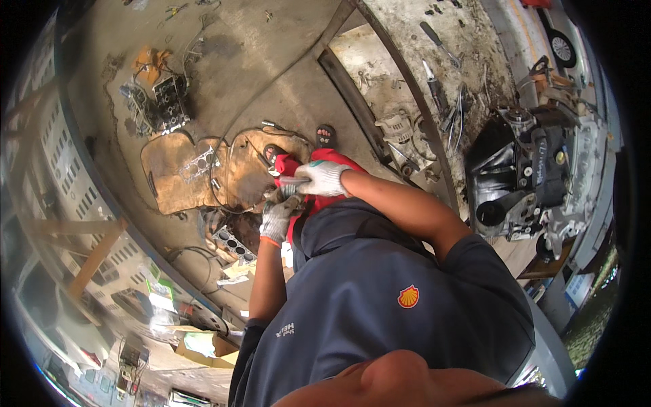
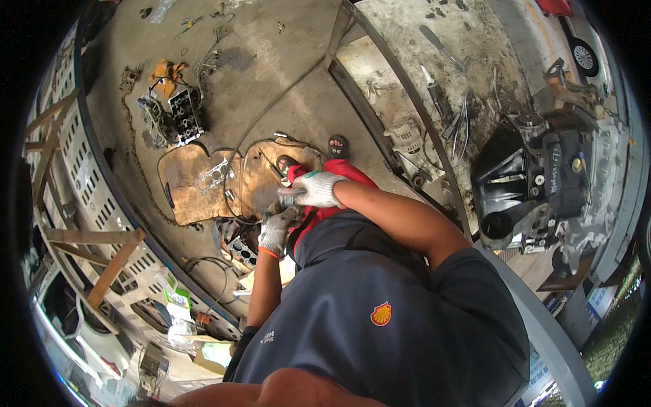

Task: The person sits on the floor and cleans an engine block with a cloth. They then unpack and install several green gaskets onto the engine. Finally, they lift the engine block and place it on a metal stand.

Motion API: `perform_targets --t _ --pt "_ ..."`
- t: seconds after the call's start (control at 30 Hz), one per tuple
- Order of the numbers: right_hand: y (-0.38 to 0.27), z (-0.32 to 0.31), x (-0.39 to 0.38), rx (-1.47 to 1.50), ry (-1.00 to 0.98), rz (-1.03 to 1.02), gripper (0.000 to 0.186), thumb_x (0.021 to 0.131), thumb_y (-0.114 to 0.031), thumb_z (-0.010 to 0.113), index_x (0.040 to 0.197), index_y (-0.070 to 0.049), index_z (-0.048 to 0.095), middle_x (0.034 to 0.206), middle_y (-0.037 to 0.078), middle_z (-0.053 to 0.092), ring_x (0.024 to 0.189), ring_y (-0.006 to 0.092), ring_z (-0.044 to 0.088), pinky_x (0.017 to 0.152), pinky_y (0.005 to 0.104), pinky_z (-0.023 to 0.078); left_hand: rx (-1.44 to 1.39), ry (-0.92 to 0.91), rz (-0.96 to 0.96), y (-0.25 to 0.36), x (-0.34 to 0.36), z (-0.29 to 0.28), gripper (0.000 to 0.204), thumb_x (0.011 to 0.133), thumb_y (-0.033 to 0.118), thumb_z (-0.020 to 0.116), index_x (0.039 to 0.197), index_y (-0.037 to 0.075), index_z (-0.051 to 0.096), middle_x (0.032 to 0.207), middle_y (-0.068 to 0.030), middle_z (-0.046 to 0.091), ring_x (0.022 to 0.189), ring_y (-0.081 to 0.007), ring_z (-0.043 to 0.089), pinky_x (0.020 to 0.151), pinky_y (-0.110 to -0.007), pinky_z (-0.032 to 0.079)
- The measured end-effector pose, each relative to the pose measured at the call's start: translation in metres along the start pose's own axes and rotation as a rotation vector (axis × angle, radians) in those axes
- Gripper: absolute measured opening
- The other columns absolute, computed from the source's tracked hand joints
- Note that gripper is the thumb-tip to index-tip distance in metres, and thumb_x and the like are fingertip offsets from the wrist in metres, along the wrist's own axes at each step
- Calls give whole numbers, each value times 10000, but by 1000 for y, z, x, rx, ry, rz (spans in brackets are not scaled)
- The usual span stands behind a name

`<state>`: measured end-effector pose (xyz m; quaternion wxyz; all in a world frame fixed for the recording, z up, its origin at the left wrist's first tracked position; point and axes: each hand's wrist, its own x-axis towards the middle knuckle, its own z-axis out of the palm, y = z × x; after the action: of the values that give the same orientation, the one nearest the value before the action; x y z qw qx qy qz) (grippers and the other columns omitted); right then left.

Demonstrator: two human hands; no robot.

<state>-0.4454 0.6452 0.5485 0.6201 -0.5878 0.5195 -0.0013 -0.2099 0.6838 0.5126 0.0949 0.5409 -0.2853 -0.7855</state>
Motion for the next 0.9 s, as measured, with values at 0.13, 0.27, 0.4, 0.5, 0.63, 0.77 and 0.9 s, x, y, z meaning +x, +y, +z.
perform_targets --t 0.13,0.27,0.4,0.5,0.63,0.77,0.9 --pt "15 17 12 196 105 84 385 936 -342 688 1181 -46 682 1062 198 740 995 311 720 853 424 534 62 -108 46 31 13 -15 473 993 167 689 1410 -2 542 1128 -118 724 957 -206 729 772 -320 616" --pt "20 57 34 913 212 101 262 980 -243 665 1171 -64 684 987 78 738 861 167 701 749 338 553 67 -47 86 16 26 -46 474 1007 200 687 1410 -11 555 1128 -116 715 958 -189 715 785 -315 609" --pt "23 86 49 1152 216 117 178 1019 -205 649 1147 -85 676 1010 34 734 848 114 686 739 300 570 174 -116 0 33 25 -74 426 1010 243 696 1340 -17 622 1124 -107 714 945 -185 710 809 -320 600" --pt "15 92 58 990 196 66 235 1028 -215 643 1189 -54 700 1031 36 744 878 117 681 760 304 555 228 -138 23 30 29 -89 429 1002 243 704 1336 -14 627 1149 -116 724 981 -187 719 816 -325 600" --pt "3 80 63 728 215 45 304 1045 -235 624 1276 -56 707 1049 18 747 912 106 658 807 304 531 266 -110 -35 41 26 -87 405 997 249 708 1308 -2 645 1083 -93 744 874 -169 726 754 -307 594" --pt "-9 56 62 832 171 215 284 1048 -224 633 1273 -64 702 1077 20 744 990 93 661 863 309 557 190 -64 -98 48 33 -81 351 1032 271 670 1284 26 655 1002 -56 756 746 -139 694 674 -289 565" --pt "-6 40 51 984 249 71 293 1047 -240 652 1271 -59 705 1107 16 740 1007 97 660 876 304 553 70 -110 -52 72 29 -63 333 1071 298 617 1274 36 657 987 -58 756 721 -143 681 640 -289 548"
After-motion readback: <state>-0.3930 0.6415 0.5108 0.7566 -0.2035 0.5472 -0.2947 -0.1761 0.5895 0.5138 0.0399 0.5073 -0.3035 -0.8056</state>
